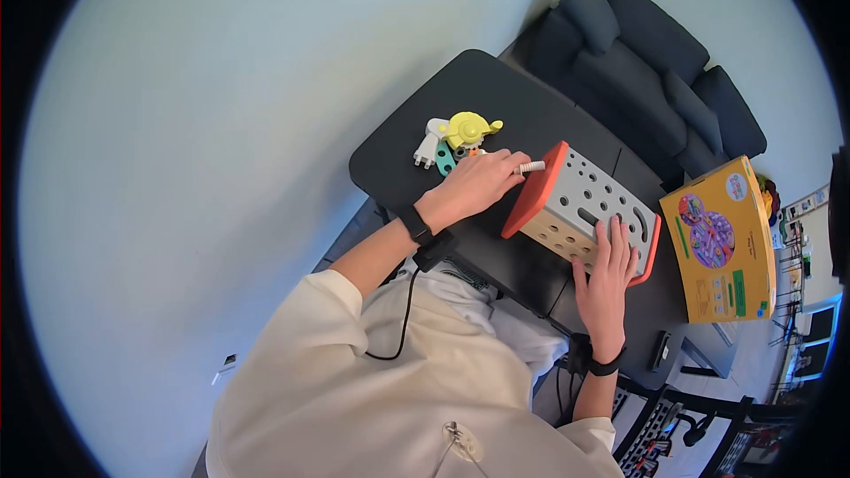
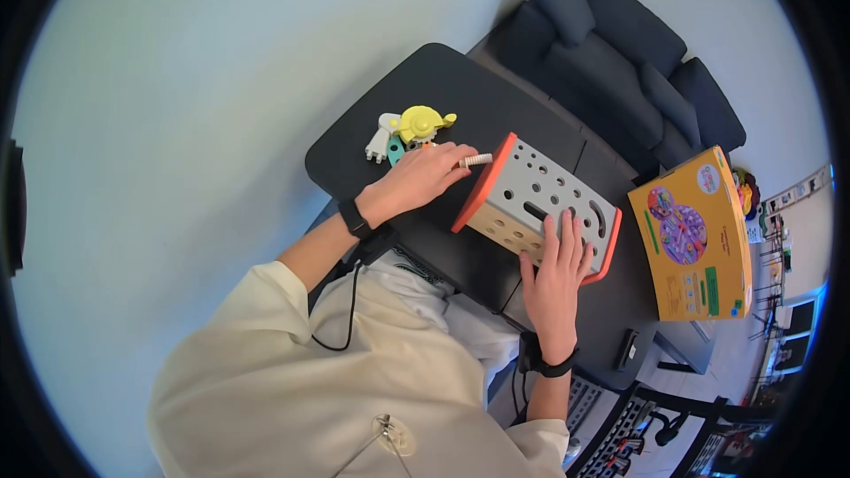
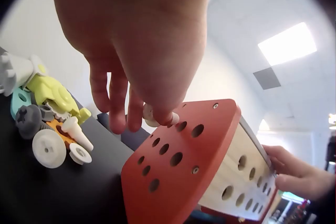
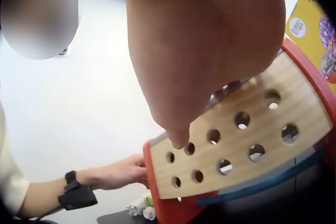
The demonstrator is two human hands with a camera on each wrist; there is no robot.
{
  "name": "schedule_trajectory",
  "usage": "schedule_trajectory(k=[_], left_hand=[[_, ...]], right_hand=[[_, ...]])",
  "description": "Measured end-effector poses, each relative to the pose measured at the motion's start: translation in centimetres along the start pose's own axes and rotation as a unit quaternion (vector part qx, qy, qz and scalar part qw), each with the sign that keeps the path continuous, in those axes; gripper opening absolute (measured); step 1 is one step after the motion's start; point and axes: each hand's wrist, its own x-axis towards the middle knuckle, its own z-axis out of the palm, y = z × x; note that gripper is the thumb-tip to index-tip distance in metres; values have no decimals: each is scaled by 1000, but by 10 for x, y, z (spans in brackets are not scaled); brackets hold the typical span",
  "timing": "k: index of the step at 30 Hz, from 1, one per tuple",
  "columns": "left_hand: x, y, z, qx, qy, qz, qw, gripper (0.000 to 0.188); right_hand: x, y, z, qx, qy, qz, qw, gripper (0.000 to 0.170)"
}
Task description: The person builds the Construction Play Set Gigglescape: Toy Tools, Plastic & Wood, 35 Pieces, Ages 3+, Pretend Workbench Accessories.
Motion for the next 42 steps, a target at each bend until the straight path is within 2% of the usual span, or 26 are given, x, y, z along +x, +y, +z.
schedule_trajectory(k=[6,13,16,18,19,21,26,28,29,30,31,32,33,34,36,38,40,42], left_hand=[[5,3,-2,8,11,43,999,29],[6,3,-4,-33,23,64,997,26],[6,7,0,-33,-20,74,997,35],[5,13,6,-128,23,80,988,47],[5,16,7,-128,21,85,988,47],[6,19,8,-171,-60,-15,983,58],[4,3,11,-205,-49,1,978,57],[4,-5,5,-91,3,-6,996,54],[6,-17,7,-31,75,27,996,45],[8,-33,5,58,99,68,991,35],[8,-38,-2,100,91,39,990,31],[8,-42,-6,143,83,9,986,28],[6,-43,-8,144,79,12,986,28],[2,-43,-9,153,60,14,986,27],[-3,-39,-3,162,37,18,986,26],[-6,-35,11,202,44,47,977,23],[-8,-40,25,238,67,68,966,19],[-10,-42,31,287,22,65,956,20]], right_hand=[[-3,2,2,22,14,10,1000,61],[-6,3,2,59,22,18,998,59],[-7,2,5,71,34,25,997,58],[-7,1,5,83,37,32,995,57],[-8,1,5,81,41,36,995,57],[-7,0,6,93,46,38,994,57],[-11,-6,-1,146,66,53,986,54],[-16,-12,-5,180,84,61,978,53],[-24,-15,-6,231,118,76,963,45],[-32,-16,-7,282,150,91,943,39],[-41,-15,-9,282,151,96,943,39],[-48,-15,-11,303,109,92,942,31],[-53,-16,-11,323,68,87,940,24],[-55,-19,-11,325,70,92,939,24],[-59,-29,-10,385,-9,150,911,15],[-61,-32,-3,387,-2,141,911,15],[-59,-35,-3,388,-47,140,910,16],[-61,-35,1,395,-45,139,907,17]])
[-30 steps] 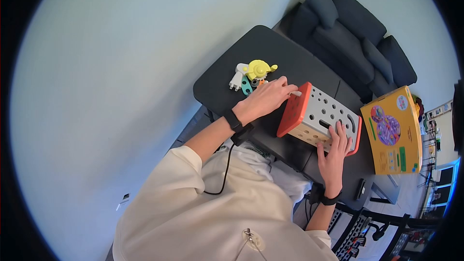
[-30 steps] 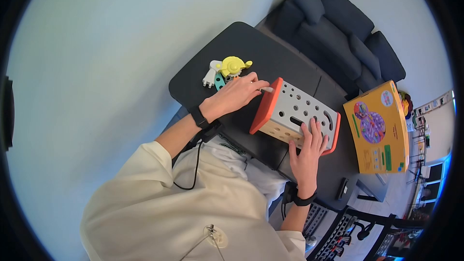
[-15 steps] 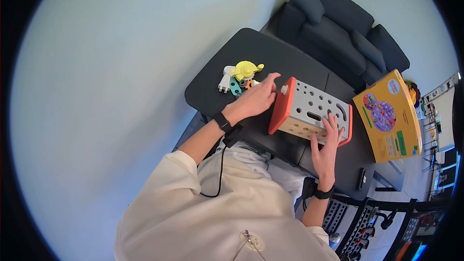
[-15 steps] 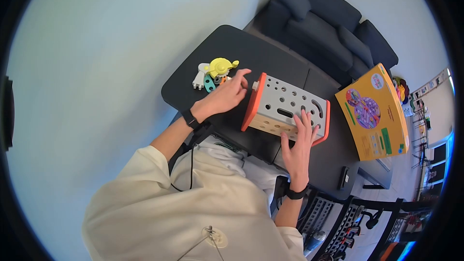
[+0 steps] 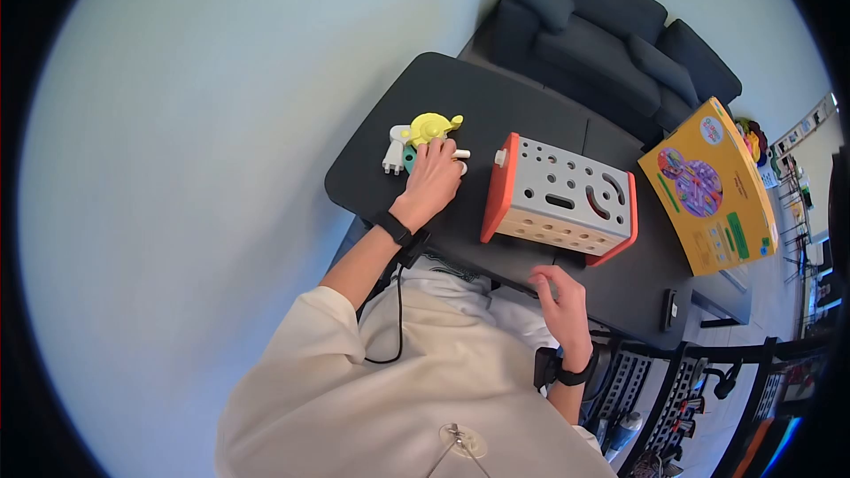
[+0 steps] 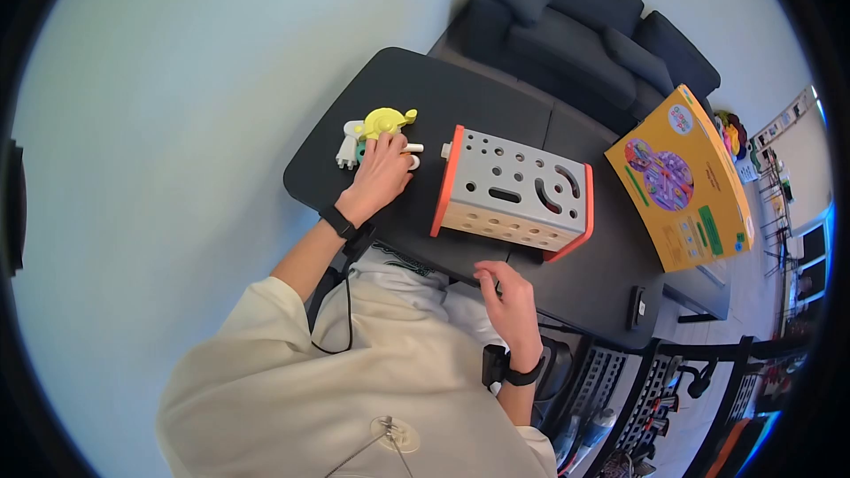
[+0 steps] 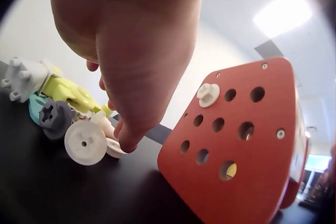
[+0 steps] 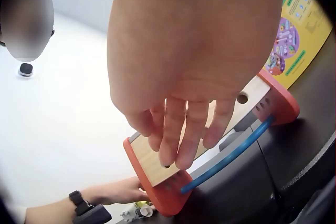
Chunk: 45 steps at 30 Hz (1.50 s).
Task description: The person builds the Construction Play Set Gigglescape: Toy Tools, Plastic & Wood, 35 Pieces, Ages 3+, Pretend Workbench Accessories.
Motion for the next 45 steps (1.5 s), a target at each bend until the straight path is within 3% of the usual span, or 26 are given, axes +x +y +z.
schedule_trajectory(k=[3,5,8,10,11,13,15,16,18,22,26,28,30,31,33,34,36,37,42,44,45], left_hand=[[-2,4,4,24,0,6,1000,14],[-1,5,0,32,-13,6,999,15],[7,7,-31,-70,-20,-8,997,14],[20,9,-63,-165,64,-36,984,11],[25,18,-89,-166,60,-27,984,11],[26,43,-146,-453,55,-120,882,10],[5,75,-165,-508,25,2,861,11],[-2,89,-156,-517,29,36,855,15],[-11,107,-140,-408,50,138,901,19],[-16,122,-120,-372,55,179,909,21],[-13,117,-125,-403,5,181,897,39],[-6,104,-127,-420,-10,176,890,48],[0,84,-118,-334,51,131,932,82],[2,77,-114,-335,50,131,932,82],[6,64,-104,-332,-18,36,943,118],[6,58,-96,-332,-16,38,943,118],[6,47,-77,-331,-106,-10,938,139],[6,45,-71,-330,-106,-11,938,139],[5,39,-47,-496,-179,-37,849,143],[5,41,-38,-512,-180,-34,839,139],[5,40,-35,-526,-183,-33,830,136]], right_hand=[[1,-1,0,25,-9,21,999,16],[3,3,2,7,-19,-15,1000,16],[6,-5,1,6,-23,-17,1000,19],[10,-17,-2,19,-15,-5,1000,21],[11,-21,-2,31,-14,2,999,22],[14,-23,-3,88,-8,-1,996,26],[20,-28,-5,267,-33,-38,962,37],[20,-31,-2,266,-28,-36,963,37],[19,-33,4,372,-11,-30,928,40],[14,-14,15,411,2,33,911,36],[6,0,13,455,-2,38,890,33],[5,6,8,426,-1,50,904,33],[3,17,4,396,0,62,916,33],[3,26,4,365,-35,99,925,33],[5,38,7,334,-67,134,931,33],[5,42,8,335,-83,160,925,33],[8,52,11,335,-101,186,918,32],[9,55,14,317,-79,167,930,31],[13,61,10,291,-48,94,951,30],[15,64,9,399,-43,119,908,31],[15,63,10,399,-45,116,909,31]])
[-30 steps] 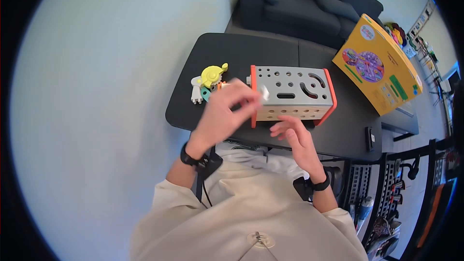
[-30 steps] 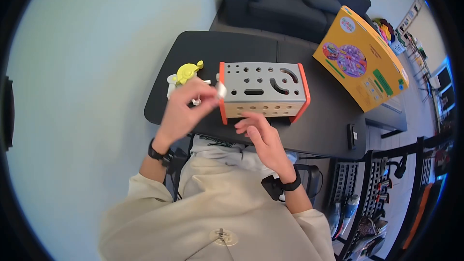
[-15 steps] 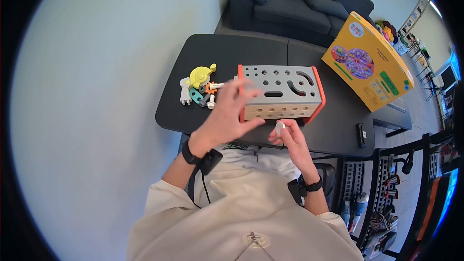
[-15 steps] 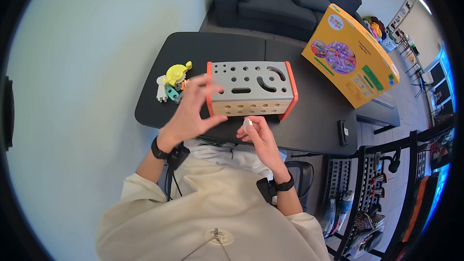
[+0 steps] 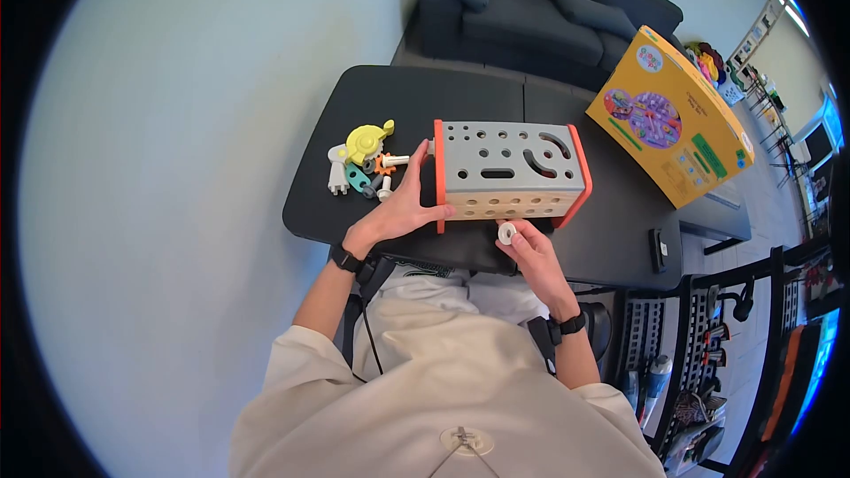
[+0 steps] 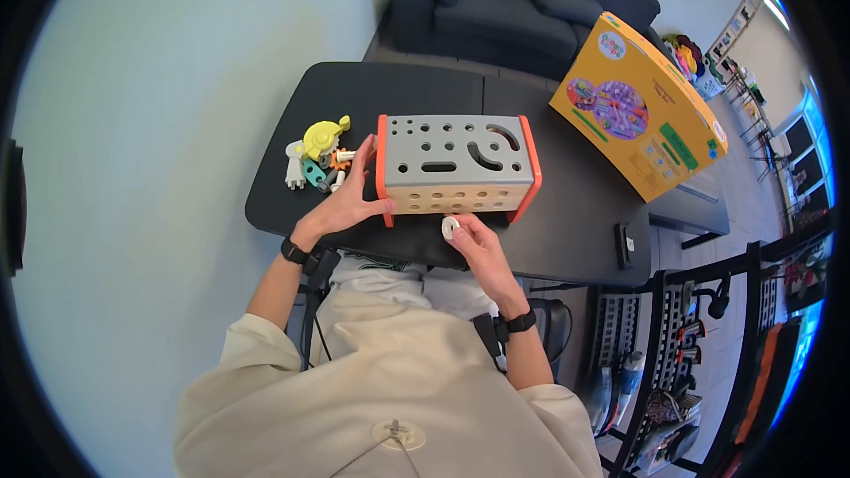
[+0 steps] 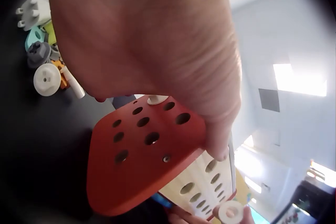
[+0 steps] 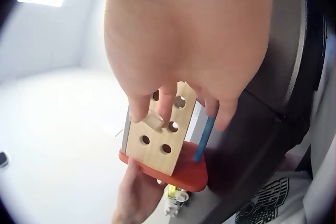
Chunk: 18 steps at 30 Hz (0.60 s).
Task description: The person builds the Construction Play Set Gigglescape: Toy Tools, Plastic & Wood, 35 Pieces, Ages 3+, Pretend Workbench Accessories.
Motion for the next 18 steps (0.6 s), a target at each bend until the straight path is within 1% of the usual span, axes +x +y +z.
schedule_trajectory(k=[1,2,3,4,5,6,7,9,10,11,12,14,16,18], left_hand=[[-2,4,0,0,2,-1,1000,136],[-3,8,0,-7,3,-1,1000,132],[-4,10,0,-15,4,-1,1000,127],[-4,11,0,-14,7,-1,1000,127],[-3,12,1,-44,9,-1,999,122],[-3,12,1,-74,9,-1,997,116],[-1,10,1,-74,10,-1,997,116],[2,5,3,-112,18,1,994,103],[4,7,3,-113,17,0,993,103],[5,10,4,-151,25,4,988,98],[5,13,3,-188,34,7,982,94],[3,23,0,-196,23,-1,980,95],[2,29,0,-204,11,-8,979,98],[0,31,4,-236,15,-39,971,94]], right_hand=[[-1,-2,5,57,18,-8,998,31],[-1,-2,9,113,37,-15,993,32],[-1,1,7,111,34,-14,993,32],[0,3,5,107,32,-21,994,34],[3,4,2,101,30,-30,994,36],[5,4,-1,100,28,-30,994,36],[4,1,-3,84,24,-44,995,36],[0,-7,-4,67,22,-54,996,36],[0,-13,-3,36,19,-55,998,34],[-1,-18,-3,6,17,-56,998,33],[-2,-22,-2,6,17,-55,998,33],[-3,-31,-2,-36,16,-75,996,30],[-2,-40,-3,-40,27,-87,995,30],[1,-52,-3,-49,38,-106,992,29]])
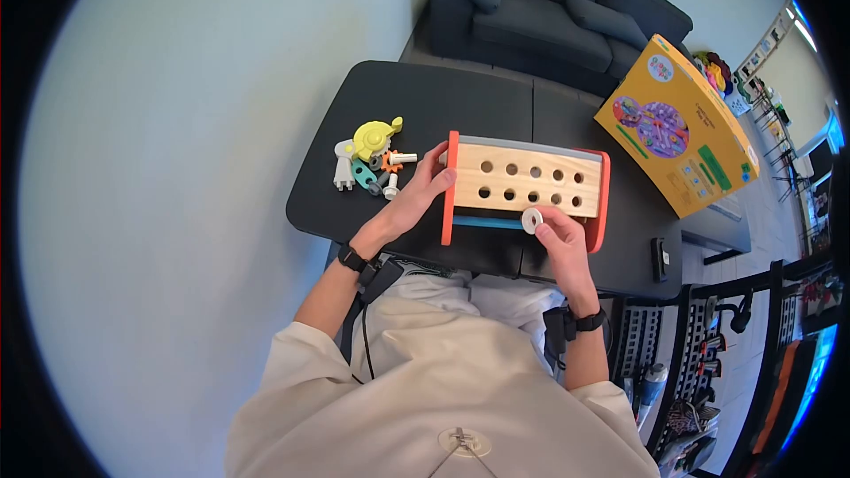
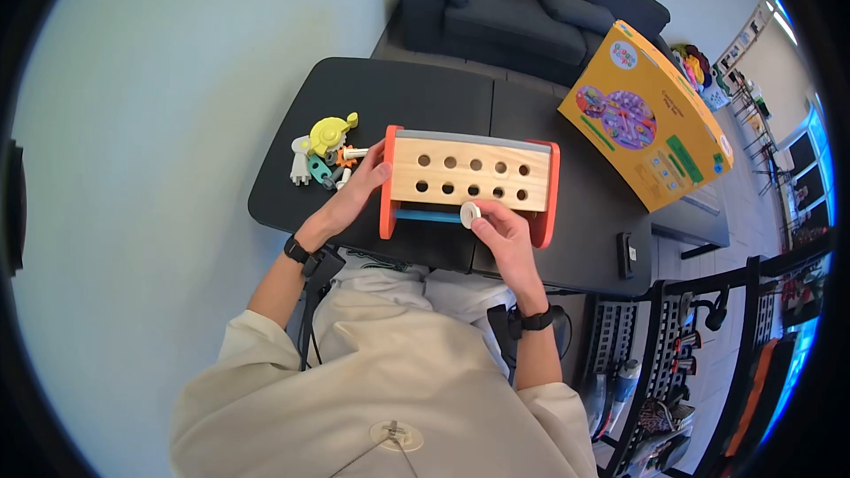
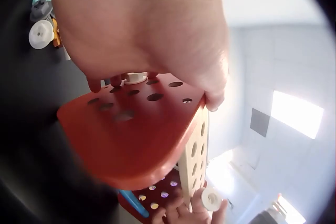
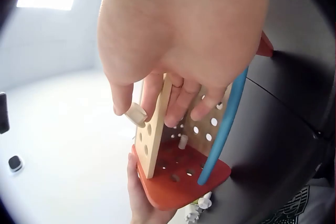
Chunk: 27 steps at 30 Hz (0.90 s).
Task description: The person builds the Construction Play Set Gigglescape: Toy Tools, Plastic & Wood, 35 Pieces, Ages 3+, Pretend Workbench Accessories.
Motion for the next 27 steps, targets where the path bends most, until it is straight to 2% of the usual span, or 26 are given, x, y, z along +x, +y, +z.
schedule_trajectory(k=[10,12,17,18,19,21,23,24,27], left_hand=[[11,-2,3,-56,30,-40,997,96],[15,-8,-1,-73,41,-59,995,83],[20,-12,-7,-88,56,-75,992,79],[20,-10,-8,-92,60,-89,990,78],[20,-9,-10,-91,60,-89,990,78],[21,-7,-14,-106,50,-123,985,77],[22,-9,-12,-107,56,-125,985,77],[22,-10,-11,-110,64,-129,983,77],[17,-7,-6,-110,80,-120,983,76]], right_hand=[[25,-9,-5,-23,-1,14,1000,28],[30,-10,-6,-34,-12,21,999,29],[34,-4,-6,-40,-41,43,997,29],[36,-3,-4,-166,-35,-10,985,30],[37,-1,-2,-289,-29,-62,955,31],[40,6,2,-321,-23,-88,943,33],[42,10,12,-329,19,-100,939,34],[41,11,16,-385,41,-126,913,32],[43,12,27,-433,27,-123,893,28]])
